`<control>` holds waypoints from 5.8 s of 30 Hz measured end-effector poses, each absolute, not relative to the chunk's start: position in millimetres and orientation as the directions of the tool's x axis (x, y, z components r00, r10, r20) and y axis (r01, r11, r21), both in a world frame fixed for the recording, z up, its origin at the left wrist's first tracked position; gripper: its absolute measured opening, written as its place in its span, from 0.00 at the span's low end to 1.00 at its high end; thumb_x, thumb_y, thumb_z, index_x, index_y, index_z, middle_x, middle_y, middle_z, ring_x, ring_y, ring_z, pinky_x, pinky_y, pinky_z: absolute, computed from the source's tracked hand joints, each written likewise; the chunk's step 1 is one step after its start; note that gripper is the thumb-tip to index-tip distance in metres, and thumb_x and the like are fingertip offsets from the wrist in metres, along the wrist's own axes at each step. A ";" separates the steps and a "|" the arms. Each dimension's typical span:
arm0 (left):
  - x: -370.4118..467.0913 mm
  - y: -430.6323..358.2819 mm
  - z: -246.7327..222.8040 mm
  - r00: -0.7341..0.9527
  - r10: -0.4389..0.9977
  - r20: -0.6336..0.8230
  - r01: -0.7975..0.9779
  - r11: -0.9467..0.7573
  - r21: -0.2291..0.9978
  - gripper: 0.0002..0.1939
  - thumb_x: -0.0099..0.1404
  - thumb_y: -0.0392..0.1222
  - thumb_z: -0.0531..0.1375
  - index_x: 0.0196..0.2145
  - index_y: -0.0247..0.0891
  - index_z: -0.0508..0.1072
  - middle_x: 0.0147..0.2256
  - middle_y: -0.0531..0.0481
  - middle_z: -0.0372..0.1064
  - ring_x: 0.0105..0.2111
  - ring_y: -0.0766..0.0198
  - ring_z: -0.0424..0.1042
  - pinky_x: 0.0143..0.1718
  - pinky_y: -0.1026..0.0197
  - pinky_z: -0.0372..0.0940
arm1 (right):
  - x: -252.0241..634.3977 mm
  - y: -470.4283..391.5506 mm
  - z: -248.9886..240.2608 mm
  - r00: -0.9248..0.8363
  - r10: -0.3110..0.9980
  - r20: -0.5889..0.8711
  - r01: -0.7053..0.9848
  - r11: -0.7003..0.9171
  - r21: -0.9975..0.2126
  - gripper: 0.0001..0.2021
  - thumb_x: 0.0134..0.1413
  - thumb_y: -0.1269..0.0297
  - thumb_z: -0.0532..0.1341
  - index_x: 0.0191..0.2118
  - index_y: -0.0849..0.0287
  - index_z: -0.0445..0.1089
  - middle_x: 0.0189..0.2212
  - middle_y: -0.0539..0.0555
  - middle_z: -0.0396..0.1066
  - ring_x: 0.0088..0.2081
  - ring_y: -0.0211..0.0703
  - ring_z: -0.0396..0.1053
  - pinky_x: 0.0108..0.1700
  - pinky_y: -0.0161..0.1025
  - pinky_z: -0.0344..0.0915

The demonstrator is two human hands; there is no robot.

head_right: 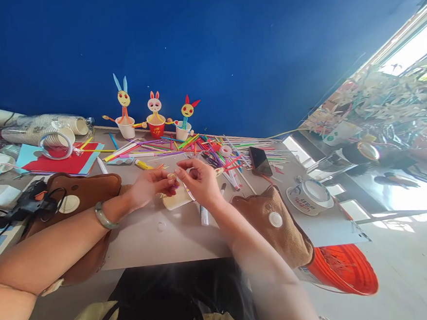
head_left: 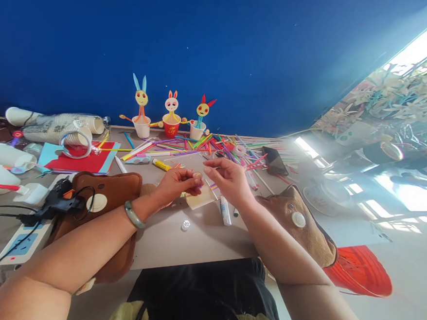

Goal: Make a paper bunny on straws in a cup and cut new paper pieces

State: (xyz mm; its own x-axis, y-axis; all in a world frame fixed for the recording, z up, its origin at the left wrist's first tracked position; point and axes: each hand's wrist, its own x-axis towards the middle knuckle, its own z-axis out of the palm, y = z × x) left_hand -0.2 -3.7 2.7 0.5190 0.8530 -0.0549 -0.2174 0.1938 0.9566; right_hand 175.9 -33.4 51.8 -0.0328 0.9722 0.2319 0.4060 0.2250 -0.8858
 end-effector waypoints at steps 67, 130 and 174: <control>-8.4 -15.1 31.6 0.165 0.958 0.234 -0.251 -0.189 0.949 0.19 0.62 0.56 0.67 0.34 0.36 0.73 0.38 0.44 0.80 0.31 0.60 0.80 0.36 0.56 0.76 | 189.9 -55.5 23.7 -0.241 0.743 0.625 0.833 0.489 -0.259 0.10 0.67 0.60 0.56 0.36 0.58 0.71 0.21 0.49 0.73 0.21 0.34 0.65 0.28 0.33 0.56; -5.2 6.4 1.8 0.420 0.908 0.010 -0.254 0.107 0.961 0.26 0.49 0.52 0.73 0.41 0.35 0.77 0.30 0.49 0.74 0.23 0.67 0.66 0.19 0.64 0.57 | 177.7 -56.5 17.8 -0.035 0.734 0.679 0.618 0.549 -0.562 0.10 0.60 0.57 0.63 0.32 0.55 0.65 0.21 0.47 0.67 0.21 0.35 0.63 0.26 0.34 0.62; -5.2 2.3 3.7 0.483 0.876 -0.015 -0.225 0.140 0.964 0.25 0.46 0.52 0.73 0.37 0.32 0.79 0.26 0.50 0.71 0.21 0.71 0.59 0.22 0.64 0.48 | 199.7 -21.5 24.4 0.266 0.927 0.263 -0.105 0.299 -0.949 0.15 0.45 0.52 0.72 0.33 0.56 0.75 0.30 0.49 0.74 0.19 0.29 0.58 0.22 0.34 0.56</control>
